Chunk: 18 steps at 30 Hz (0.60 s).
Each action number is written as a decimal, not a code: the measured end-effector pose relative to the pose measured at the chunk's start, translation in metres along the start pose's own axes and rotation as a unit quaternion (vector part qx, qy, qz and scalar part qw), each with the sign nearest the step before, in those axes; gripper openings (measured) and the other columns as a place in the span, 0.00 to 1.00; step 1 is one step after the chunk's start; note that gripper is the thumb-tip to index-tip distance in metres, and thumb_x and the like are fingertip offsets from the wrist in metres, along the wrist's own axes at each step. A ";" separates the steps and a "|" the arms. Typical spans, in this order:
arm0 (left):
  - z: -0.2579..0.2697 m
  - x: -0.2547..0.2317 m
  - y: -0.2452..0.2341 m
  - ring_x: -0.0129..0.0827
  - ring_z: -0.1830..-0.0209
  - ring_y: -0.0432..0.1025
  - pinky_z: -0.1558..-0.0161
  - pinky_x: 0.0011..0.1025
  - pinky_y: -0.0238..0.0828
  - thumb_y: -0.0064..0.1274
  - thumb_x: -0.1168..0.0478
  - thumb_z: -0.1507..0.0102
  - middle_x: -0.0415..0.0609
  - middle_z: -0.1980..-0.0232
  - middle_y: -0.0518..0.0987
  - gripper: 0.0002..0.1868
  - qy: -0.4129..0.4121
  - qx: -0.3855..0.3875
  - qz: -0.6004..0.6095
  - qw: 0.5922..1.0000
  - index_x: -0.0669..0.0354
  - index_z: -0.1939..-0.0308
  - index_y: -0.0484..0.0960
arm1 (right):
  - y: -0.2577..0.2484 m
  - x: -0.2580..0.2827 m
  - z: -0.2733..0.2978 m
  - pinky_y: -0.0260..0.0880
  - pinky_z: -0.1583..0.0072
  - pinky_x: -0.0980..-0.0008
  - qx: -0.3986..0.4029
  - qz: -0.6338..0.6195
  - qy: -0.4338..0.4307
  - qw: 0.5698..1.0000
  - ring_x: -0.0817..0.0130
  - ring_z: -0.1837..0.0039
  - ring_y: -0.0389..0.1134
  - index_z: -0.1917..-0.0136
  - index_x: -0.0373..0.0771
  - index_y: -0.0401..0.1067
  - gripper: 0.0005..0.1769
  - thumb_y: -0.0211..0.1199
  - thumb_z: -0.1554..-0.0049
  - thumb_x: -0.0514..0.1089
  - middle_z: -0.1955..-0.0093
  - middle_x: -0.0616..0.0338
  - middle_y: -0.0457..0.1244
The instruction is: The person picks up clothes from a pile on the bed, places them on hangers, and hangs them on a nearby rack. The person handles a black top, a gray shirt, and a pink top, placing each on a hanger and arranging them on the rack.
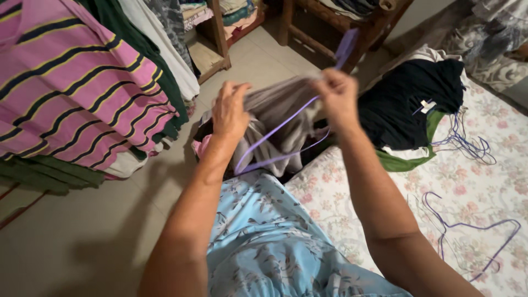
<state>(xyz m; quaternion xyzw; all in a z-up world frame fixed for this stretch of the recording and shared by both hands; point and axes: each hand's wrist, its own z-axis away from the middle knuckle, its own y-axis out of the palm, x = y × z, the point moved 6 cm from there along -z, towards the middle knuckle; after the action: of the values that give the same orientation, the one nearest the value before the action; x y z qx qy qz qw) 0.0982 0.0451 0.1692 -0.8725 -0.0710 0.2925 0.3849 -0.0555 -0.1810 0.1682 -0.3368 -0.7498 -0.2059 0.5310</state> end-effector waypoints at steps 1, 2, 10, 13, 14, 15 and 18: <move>0.010 0.011 0.003 0.56 0.43 0.71 0.48 0.50 0.68 0.62 0.74 0.56 0.59 0.44 0.73 0.33 0.004 -0.035 -0.048 0.998 0.59 0.45 0.80 | -0.018 0.004 -0.005 0.54 0.61 0.78 -0.054 -0.008 -0.004 0.999 0.84 0.63 0.56 0.62 0.39 0.72 0.09 0.68 0.40 0.36 0.66 0.74 0.59; 0.019 0.023 0.007 0.60 0.44 0.70 0.49 0.53 0.66 0.65 0.70 0.58 0.62 0.43 0.72 0.35 0.009 -0.069 -0.094 0.993 0.60 0.44 0.80 | -0.039 0.009 -0.009 0.54 0.61 0.79 -0.109 -0.016 -0.009 0.994 0.85 0.63 0.55 0.61 0.41 0.72 0.09 0.68 0.40 0.37 0.66 0.75 0.58; 0.033 0.111 0.099 0.41 0.58 0.77 0.55 0.43 0.80 0.66 0.60 0.44 0.47 0.61 0.80 0.14 -0.335 0.144 0.177 0.914 0.61 0.57 0.82 | -0.111 -0.039 0.000 0.47 0.71 0.76 -0.229 -0.163 0.131 0.951 0.80 0.74 0.51 0.61 0.39 0.73 0.08 0.65 0.39 0.38 0.72 0.69 0.56; 0.029 0.086 0.113 0.30 0.66 0.77 0.61 0.38 0.79 0.64 0.53 0.40 0.40 0.66 0.80 0.15 -0.402 0.215 0.433 0.777 0.60 0.60 0.83 | -0.117 -0.067 0.017 0.47 0.73 0.76 -0.179 -0.173 0.195 0.949 0.80 0.76 0.49 0.61 0.43 0.69 0.09 0.63 0.38 0.42 0.74 0.71 0.52; 0.026 0.073 0.112 0.27 0.68 0.76 0.63 0.37 0.77 0.62 0.51 0.38 0.38 0.66 0.80 0.14 -0.396 0.226 0.504 0.733 0.59 0.60 0.83 | -0.117 -0.070 0.022 0.47 0.72 0.76 -0.164 -0.168 0.198 0.952 0.80 0.74 0.50 0.58 0.43 0.71 0.06 0.63 0.38 0.42 0.73 0.71 0.52; 0.023 0.066 0.109 0.28 0.69 0.75 0.64 0.37 0.75 0.60 0.50 0.37 0.39 0.67 0.80 0.15 -0.398 0.214 0.502 0.737 0.59 0.60 0.83 | -0.118 -0.070 0.027 0.47 0.71 0.77 -0.148 -0.163 0.200 0.955 0.81 0.73 0.51 0.55 0.43 0.74 0.04 0.63 0.38 0.43 0.73 0.71 0.53; 0.008 0.035 0.100 0.32 0.71 0.74 0.67 0.37 0.73 0.57 0.49 0.36 0.44 0.68 0.80 0.16 -0.319 0.162 0.440 0.824 0.59 0.60 0.83 | -0.133 -0.056 0.033 0.48 0.68 0.76 -0.168 -0.183 0.165 0.954 0.79 0.71 0.52 0.56 0.42 0.75 0.12 0.63 0.35 0.50 0.71 0.69 0.54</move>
<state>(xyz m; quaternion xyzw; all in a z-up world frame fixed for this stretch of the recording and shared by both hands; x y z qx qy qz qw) 0.1123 -0.0066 0.0776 -0.5944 0.2503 0.7000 0.3066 -0.1616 -0.2662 0.1111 -0.2393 -0.6554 -0.4754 0.5359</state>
